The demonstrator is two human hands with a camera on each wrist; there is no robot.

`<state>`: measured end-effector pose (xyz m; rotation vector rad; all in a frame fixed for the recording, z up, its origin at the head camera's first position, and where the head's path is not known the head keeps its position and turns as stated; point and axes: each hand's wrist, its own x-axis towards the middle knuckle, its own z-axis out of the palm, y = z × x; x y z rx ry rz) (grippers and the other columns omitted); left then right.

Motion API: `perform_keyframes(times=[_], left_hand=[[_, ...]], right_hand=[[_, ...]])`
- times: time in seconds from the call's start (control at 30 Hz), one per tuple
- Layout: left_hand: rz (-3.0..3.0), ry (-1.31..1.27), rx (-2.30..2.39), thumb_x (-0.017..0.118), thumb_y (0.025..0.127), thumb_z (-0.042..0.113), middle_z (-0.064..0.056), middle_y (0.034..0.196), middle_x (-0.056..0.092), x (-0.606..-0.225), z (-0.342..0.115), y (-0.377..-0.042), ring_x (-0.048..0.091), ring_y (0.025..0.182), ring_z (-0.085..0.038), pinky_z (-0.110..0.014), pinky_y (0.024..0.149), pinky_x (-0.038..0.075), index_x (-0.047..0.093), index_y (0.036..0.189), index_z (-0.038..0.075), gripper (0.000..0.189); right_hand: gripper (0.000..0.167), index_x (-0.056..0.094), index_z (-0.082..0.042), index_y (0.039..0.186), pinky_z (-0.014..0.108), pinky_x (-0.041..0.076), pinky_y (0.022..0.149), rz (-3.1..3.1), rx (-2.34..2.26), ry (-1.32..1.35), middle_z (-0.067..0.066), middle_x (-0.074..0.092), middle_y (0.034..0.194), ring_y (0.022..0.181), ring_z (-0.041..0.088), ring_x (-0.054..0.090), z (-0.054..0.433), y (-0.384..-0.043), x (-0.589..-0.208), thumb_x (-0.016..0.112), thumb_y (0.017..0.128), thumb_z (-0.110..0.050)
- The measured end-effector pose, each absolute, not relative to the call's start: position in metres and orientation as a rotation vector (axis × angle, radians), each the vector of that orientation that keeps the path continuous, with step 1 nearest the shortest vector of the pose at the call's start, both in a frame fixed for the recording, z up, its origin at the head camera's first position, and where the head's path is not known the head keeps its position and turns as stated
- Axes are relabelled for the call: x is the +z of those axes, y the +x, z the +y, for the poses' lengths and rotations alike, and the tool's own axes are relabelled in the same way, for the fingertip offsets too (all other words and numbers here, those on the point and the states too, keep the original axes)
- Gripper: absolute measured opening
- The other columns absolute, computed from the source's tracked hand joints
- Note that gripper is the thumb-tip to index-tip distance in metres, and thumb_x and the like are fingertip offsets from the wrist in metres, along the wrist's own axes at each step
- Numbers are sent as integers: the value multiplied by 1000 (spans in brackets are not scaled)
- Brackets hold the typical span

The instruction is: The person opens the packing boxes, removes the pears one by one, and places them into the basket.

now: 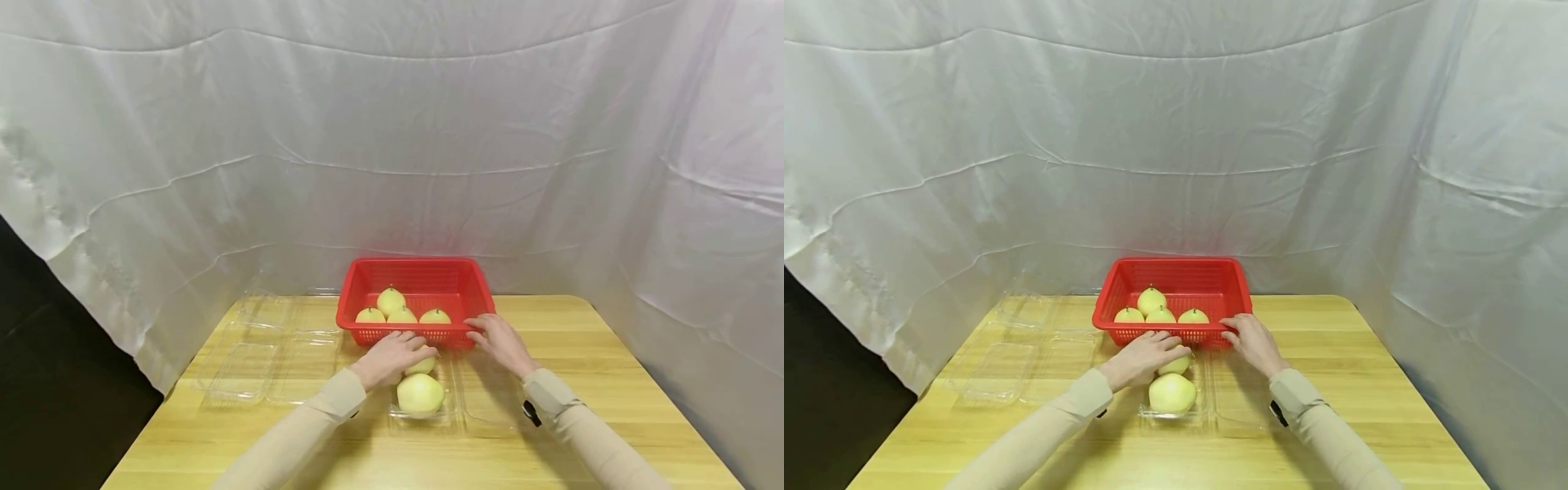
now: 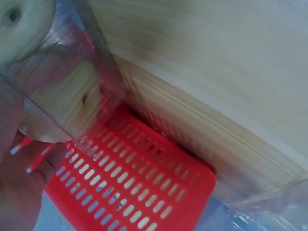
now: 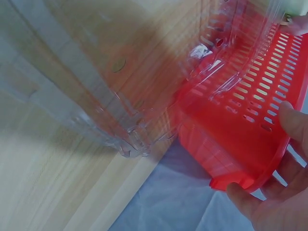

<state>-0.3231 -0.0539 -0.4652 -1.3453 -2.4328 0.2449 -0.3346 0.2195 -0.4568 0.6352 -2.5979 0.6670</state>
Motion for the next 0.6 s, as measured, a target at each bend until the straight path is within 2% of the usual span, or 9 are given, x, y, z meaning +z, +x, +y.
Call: perform_keyframes(times=[0.27, 0.43, 0.6], left_hand=[[-2340, -1347, 271, 82, 79, 32, -2, 133, 60, -461, -66, -318, 57, 121, -20, -35, 94, 52, 48, 139, 26, 70], [-2281, -1335, 278, 82, 78, 37, -2, 135, 56, -456, -71, -314, 53, 124, -21, -34, 90, 54, 46, 140, 26, 72], [-2300, -1327, 161, 82, 77, 37, -3, 136, 53, -450, -73, -313, 49, 126, -22, -36, 97, 51, 45, 140, 25, 75]], right_hand=[[31, 69, 0, 117, 54, 48, 95, -2642, 666, 610, 17, 70, 112, 108, 36, 62, 218, -333, -456, 72, 87, -11], [31, 70, -2, 117, 53, 49, 95, -2641, 669, 609, 16, 70, 112, 107, 35, 63, 218, -334, -458, 72, 87, -12], [32, 69, -2, 117, 53, 48, 95, -2643, 669, 604, 16, 70, 112, 108, 35, 62, 218, -334, -458, 71, 88, -13]])
